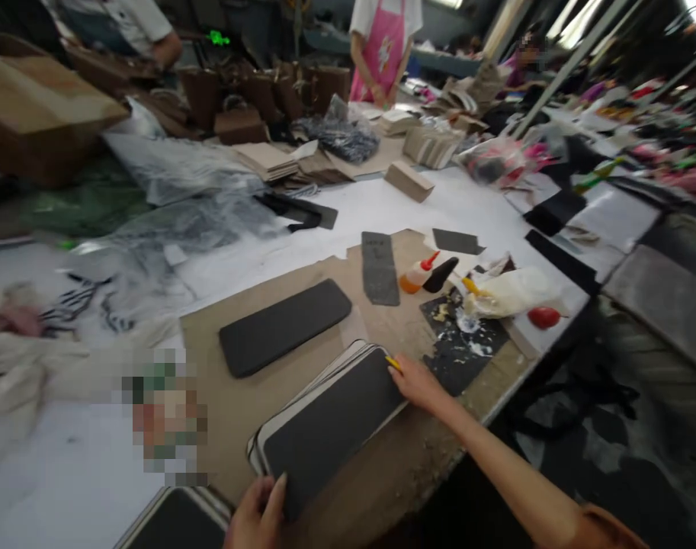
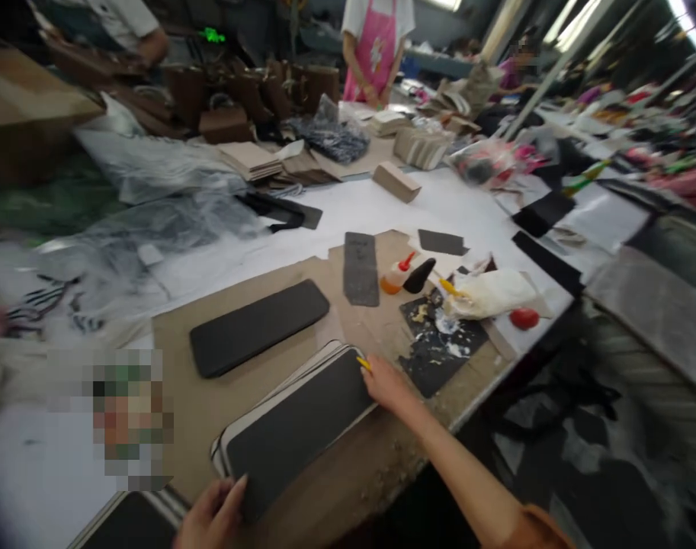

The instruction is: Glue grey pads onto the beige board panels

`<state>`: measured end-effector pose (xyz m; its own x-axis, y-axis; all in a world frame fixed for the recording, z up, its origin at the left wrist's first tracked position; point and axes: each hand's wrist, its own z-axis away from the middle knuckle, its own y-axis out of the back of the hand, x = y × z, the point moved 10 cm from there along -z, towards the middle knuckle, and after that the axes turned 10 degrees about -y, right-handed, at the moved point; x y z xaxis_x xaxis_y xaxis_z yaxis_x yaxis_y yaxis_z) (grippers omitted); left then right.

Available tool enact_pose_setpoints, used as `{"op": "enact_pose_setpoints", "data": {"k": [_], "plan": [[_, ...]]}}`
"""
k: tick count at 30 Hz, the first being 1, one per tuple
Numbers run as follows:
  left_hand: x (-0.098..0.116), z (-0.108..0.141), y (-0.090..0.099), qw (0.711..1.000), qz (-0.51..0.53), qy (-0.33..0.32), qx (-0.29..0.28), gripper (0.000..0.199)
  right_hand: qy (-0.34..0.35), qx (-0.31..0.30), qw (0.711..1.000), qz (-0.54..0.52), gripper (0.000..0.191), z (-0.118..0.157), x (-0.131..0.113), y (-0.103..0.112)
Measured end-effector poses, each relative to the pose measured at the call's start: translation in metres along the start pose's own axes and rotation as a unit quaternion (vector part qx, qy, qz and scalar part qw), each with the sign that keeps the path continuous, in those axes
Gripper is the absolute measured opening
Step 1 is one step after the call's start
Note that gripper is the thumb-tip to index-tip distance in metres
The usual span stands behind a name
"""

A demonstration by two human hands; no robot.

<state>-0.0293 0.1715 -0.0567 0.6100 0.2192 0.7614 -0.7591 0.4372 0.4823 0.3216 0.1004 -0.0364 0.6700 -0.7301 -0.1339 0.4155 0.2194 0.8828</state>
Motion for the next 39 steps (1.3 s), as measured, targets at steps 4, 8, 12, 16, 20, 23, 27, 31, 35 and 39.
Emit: {"op": "enact_pose_setpoints", "data": {"k": [4,8,12,16,20,23,27,31,35,39], "plan": [[-0.004,-0.006,-0.008,0.999,-0.006,0.001,-0.035,0.066,0.015,-0.003,1.0,0.017,0.018,-0.005,0.0,-0.005],[0.002,-0.003,-0.008,1.0,0.007,-0.004,-0.029,0.06,0.018,0.004,0.999,0.029,0.017,-0.005,-0.001,-0.005],[0.007,-0.001,-0.007,1.0,0.006,-0.019,-0.014,0.049,0.02,0.011,0.998,0.051,0.016,-0.006,0.002,-0.006],[0.012,-0.003,-0.002,0.997,-0.053,-0.055,0.018,0.035,0.029,0.022,0.996,0.078,0.017,-0.008,0.009,-0.011],[0.014,-0.005,-0.003,0.991,-0.105,-0.08,0.022,0.027,0.042,0.03,0.995,0.083,0.018,-0.008,0.01,-0.016],[0.013,-0.006,-0.005,0.989,-0.124,-0.08,0.012,0.026,0.048,0.031,0.995,0.079,0.018,-0.007,0.01,-0.016],[0.009,-0.006,-0.006,0.986,-0.15,-0.07,0.012,0.026,0.039,0.024,0.997,0.065,0.018,-0.005,0.009,-0.014],[0.004,-0.008,-0.004,0.983,-0.17,-0.069,0.03,0.023,0.014,0.011,0.998,0.054,0.017,-0.004,0.011,-0.013],[0.005,-0.01,-0.003,0.98,-0.171,-0.091,0.041,0.022,-0.002,0.009,0.999,0.052,0.017,-0.003,0.011,-0.012],[0.007,-0.01,-0.003,0.98,-0.171,-0.095,0.039,0.022,-0.006,0.01,0.999,0.052,0.016,-0.001,0.01,-0.01]]}}
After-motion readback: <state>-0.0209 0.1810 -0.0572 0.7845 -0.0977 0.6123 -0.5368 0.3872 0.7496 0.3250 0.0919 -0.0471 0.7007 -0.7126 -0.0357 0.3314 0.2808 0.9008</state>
